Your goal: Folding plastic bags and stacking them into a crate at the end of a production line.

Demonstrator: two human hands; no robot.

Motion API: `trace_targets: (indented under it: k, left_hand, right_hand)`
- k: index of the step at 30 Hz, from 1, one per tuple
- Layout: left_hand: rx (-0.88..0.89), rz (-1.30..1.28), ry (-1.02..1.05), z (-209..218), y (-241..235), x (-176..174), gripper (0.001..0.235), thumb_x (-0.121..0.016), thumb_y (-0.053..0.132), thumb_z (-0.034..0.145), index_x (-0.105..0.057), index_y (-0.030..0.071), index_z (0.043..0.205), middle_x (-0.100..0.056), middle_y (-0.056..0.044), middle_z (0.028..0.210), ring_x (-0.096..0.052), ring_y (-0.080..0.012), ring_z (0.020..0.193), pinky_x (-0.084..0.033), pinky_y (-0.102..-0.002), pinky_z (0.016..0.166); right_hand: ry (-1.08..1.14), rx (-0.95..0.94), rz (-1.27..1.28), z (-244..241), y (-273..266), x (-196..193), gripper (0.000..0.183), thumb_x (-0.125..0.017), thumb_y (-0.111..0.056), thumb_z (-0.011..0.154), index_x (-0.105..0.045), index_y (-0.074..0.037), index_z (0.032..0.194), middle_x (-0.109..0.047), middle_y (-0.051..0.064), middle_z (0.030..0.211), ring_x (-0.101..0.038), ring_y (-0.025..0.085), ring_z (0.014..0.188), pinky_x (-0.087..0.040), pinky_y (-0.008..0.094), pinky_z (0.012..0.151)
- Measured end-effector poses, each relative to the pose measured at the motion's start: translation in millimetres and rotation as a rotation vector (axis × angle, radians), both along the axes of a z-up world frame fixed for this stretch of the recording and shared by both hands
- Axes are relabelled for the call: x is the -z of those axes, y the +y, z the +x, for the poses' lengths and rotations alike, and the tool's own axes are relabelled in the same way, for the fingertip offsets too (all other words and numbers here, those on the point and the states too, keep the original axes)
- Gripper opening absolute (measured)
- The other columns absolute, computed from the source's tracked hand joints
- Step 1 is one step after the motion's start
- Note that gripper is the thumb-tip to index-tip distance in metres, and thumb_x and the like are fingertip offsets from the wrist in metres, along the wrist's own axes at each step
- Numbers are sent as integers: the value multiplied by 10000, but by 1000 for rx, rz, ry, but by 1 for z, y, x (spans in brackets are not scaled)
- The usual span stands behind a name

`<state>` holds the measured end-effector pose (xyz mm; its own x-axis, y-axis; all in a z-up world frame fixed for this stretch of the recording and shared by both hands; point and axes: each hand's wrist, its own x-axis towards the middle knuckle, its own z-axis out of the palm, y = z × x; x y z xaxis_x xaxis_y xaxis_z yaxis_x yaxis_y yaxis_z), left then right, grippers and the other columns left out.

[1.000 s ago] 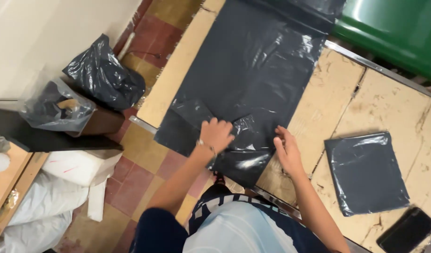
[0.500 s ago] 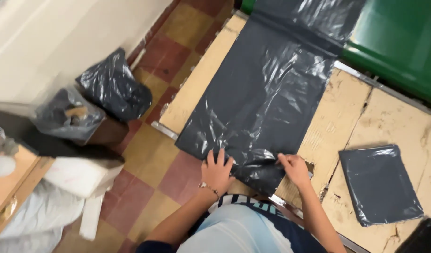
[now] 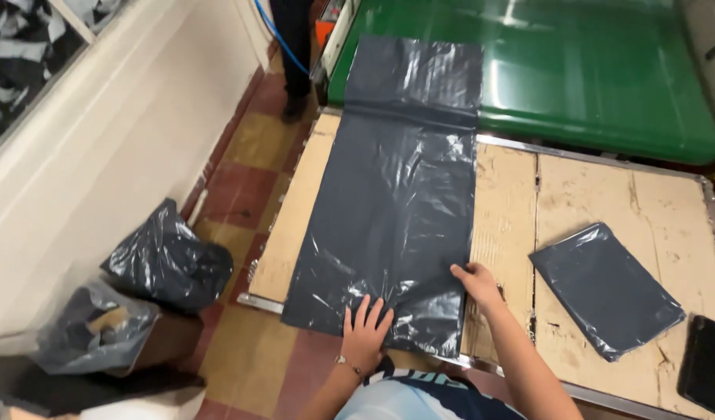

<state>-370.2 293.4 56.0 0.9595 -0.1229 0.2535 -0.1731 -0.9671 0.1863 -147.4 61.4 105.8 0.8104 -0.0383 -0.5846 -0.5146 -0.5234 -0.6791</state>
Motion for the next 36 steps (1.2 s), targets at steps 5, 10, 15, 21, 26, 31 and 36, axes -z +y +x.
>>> trace_targets:
  k: [5,10,15,21,26,31,36]
  left_hand:
    - [43,-142,152,1,5,-11,834,-924,295,681,-545,193,1417,-402,-126,1567,-234,-449,1480,-217,-811,1057]
    - [18,-203,220,1,5,-22,784,-861,523,771,-544,203,1412,-380,-99,1575,-185,-403,1502,-169,-778,1091]
    - [-30,-266,339,0,4,-33,732,-860,470,778,-549,214,1389,-357,-75,1590,-147,-340,1530,-115,-734,1148]
    - [-109,-317,361,-9,-2,-41,653,-745,497,839,-556,221,1401,-347,-61,1604,-137,-299,1542,-95,-661,1193]
    - [-158,-319,272,-12,-9,-23,646,-678,522,806,-571,232,1373,-370,-69,1592,-176,-322,1525,-129,-678,1171]
    - [-215,-315,252,-22,-28,-22,578,-670,428,850,-554,206,1371,-367,-56,1596,-189,-331,1517,-145,-693,1157]
    - [-122,-397,275,-41,-65,-49,491,-535,322,920,-562,118,1366,-462,-84,1494,-330,-310,1420,-446,-593,954]
  right_hand:
    - [-157,111,-53,7,4,3,714,-785,-404,827,-521,5,1350,-669,170,1224,-674,313,1082,-516,436,914]
    - [-69,219,265,23,7,13,385,-797,-276,893,-527,-41,750,-394,71,553,-395,215,425,-248,377,387]
    - [-151,-50,-234,41,13,20,414,-758,-482,799,-714,-73,835,-740,94,873,-709,257,857,-485,381,786]
    - [-74,314,349,42,15,31,336,-811,-245,825,-551,-60,718,-427,78,539,-453,203,398,-348,362,313]
    - [102,128,242,25,-1,12,444,-778,-423,880,-481,-103,793,-414,55,546,-337,152,397,-209,309,366]
    - [23,-151,45,-16,-16,-7,500,-724,-520,877,-677,-42,1018,-638,136,851,-534,237,626,-414,365,567]
    - [37,-76,588,-64,-35,-1,283,-716,-99,921,-716,88,1133,-771,211,1130,-713,304,1019,-549,380,956]
